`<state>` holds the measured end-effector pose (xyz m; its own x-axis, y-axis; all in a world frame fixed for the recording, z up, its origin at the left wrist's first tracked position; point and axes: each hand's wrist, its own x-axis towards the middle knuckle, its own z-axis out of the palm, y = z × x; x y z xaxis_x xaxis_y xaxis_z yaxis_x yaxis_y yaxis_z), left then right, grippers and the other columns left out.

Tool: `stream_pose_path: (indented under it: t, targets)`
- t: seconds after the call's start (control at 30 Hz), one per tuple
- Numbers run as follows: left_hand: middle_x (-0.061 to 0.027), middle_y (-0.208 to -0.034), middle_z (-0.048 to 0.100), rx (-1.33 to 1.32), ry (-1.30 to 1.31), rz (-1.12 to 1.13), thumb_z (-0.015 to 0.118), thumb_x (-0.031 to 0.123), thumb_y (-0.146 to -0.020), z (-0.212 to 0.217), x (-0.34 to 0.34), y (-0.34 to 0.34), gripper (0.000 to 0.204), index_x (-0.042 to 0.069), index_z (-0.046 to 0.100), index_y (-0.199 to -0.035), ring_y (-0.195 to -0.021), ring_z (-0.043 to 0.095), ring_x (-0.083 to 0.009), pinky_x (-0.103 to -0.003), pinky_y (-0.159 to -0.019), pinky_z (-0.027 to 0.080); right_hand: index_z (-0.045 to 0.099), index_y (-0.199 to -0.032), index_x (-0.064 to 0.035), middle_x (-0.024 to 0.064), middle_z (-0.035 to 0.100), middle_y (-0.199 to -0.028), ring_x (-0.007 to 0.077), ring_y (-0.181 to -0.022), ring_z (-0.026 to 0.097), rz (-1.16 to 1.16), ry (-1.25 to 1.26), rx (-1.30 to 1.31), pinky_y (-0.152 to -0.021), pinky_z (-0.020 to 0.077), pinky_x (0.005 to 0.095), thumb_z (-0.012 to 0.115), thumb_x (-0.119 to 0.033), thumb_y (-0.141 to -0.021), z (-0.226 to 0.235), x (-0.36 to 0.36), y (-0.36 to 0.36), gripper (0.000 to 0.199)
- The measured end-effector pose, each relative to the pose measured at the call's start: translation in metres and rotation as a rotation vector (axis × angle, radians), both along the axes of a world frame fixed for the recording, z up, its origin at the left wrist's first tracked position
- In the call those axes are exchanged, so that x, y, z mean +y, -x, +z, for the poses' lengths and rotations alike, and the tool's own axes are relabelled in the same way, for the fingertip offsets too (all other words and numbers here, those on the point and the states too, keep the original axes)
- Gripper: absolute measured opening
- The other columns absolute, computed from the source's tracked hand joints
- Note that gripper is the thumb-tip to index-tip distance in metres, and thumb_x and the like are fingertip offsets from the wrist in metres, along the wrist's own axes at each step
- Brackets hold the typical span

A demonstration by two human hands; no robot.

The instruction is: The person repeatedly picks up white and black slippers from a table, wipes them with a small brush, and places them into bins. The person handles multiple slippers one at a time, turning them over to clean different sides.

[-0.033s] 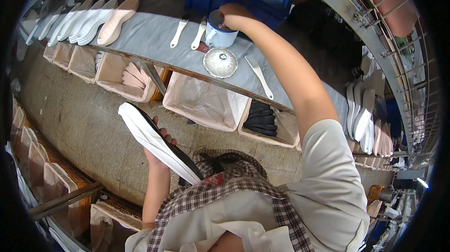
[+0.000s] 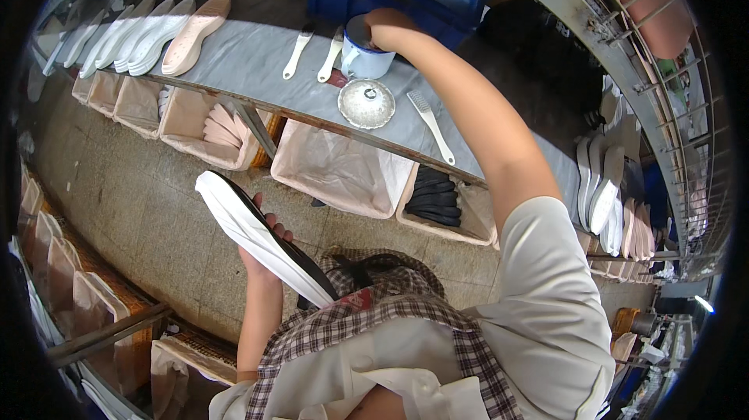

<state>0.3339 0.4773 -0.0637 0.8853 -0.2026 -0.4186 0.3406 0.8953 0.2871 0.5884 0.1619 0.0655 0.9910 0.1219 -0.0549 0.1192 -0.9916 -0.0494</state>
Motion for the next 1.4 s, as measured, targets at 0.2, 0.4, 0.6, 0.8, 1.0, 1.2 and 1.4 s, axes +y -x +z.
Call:
stream_pose_path:
  t: [0.2,0.4,0.6,0.8,1.0,1.2,1.4]
  targets:
    - [-0.0050,-0.074,0.063,-0.062,-0.015,0.020,0.037,0.035,-0.094,0.001,0.006,0.009,0.040,0.012,0.045,-0.127,-0.054,0.061,-0.0193,-0.034,-0.050,0.052,0.063,-0.096,-0.0023,0.0148,0.065,-0.092,0.0259,-0.086,0.062,0.012,-0.268,-0.111,-0.075,0.0477,0.0338,0.069,-0.014,-0.072,0.018,-0.003,0.000,0.027]
    - [-0.0046,-0.079,0.062,0.045,0.002,-0.008,0.041,0.034,-0.091,-0.004,-0.001,0.014,0.044,0.012,0.045,-0.130,-0.059,0.059,-0.0188,-0.036,-0.058,0.048,0.063,-0.097,-0.0022,0.0146,0.064,-0.092,0.0258,-0.084,0.062,0.163,0.007,-0.237,-0.077,0.0476,0.0341,0.063,-0.014,-0.079,0.032,0.006,0.032,0.022]
    - [-0.0049,-0.080,0.063,0.014,-0.019,-0.030,0.041,0.034,-0.092,-0.007,-0.009,0.019,0.042,0.012,0.045,-0.128,-0.061,0.061,-0.0194,-0.035,-0.056,0.049,0.047,-0.102,-0.0085,-0.0002,0.057,-0.076,0.0047,-0.067,0.054,0.356,-0.944,0.023,-0.054,0.0424,0.0184,0.050,-0.017,-0.092,0.039,0.072,0.143,0.014]
    - [-0.0116,-0.091,0.063,-0.108,-0.127,-0.053,0.041,0.033,-0.093,-0.003,-0.013,0.023,0.044,0.005,0.045,-0.126,-0.076,0.063,-0.0211,-0.037,-0.062,0.052,0.046,-0.096,-0.0044,0.0136,0.062,-0.077,0.0321,-0.070,0.061,0.435,-0.901,0.246,-0.060,0.0462,0.0403,0.053,-0.018,-0.088,0.003,0.138,0.252,0.017]
    - [-0.0087,-0.102,0.060,-0.108,-0.139,-0.093,0.046,0.028,-0.094,0.007,-0.016,0.031,0.033,0.002,0.050,-0.114,-0.092,0.060,-0.0198,-0.033,-0.076,0.051,0.049,-0.088,-0.0032,0.0127,0.060,-0.071,0.0318,-0.064,0.060,0.549,-0.732,-0.148,-0.053,0.0446,0.0407,0.055,-0.017,-0.085,-0.017,0.149,0.267,0.015]
    - [-0.0092,-0.098,0.060,-0.155,-0.132,-0.064,0.044,0.023,-0.094,0.013,-0.018,0.034,0.030,0.000,0.050,-0.111,-0.086,0.061,-0.0196,-0.033,-0.074,0.052,0.048,-0.081,-0.0036,0.0101,0.057,-0.064,0.0293,-0.059,0.059,0.595,-0.733,-0.261,-0.048,0.0432,0.0393,0.057,-0.013,-0.081,-0.021,0.146,0.276,0.013]
    - [-0.0134,-0.100,0.062,-0.133,-0.147,-0.058,0.039,0.031,-0.094,0.010,-0.021,0.032,0.044,0.001,0.045,-0.126,-0.087,0.064,-0.0223,-0.035,-0.072,0.055,0.046,-0.078,-0.0039,0.0097,0.055,-0.062,0.0290,-0.055,0.056,0.663,-0.762,-0.356,-0.047,0.0430,0.0387,0.058,-0.012,-0.078,-0.018,0.143,0.280,0.014]
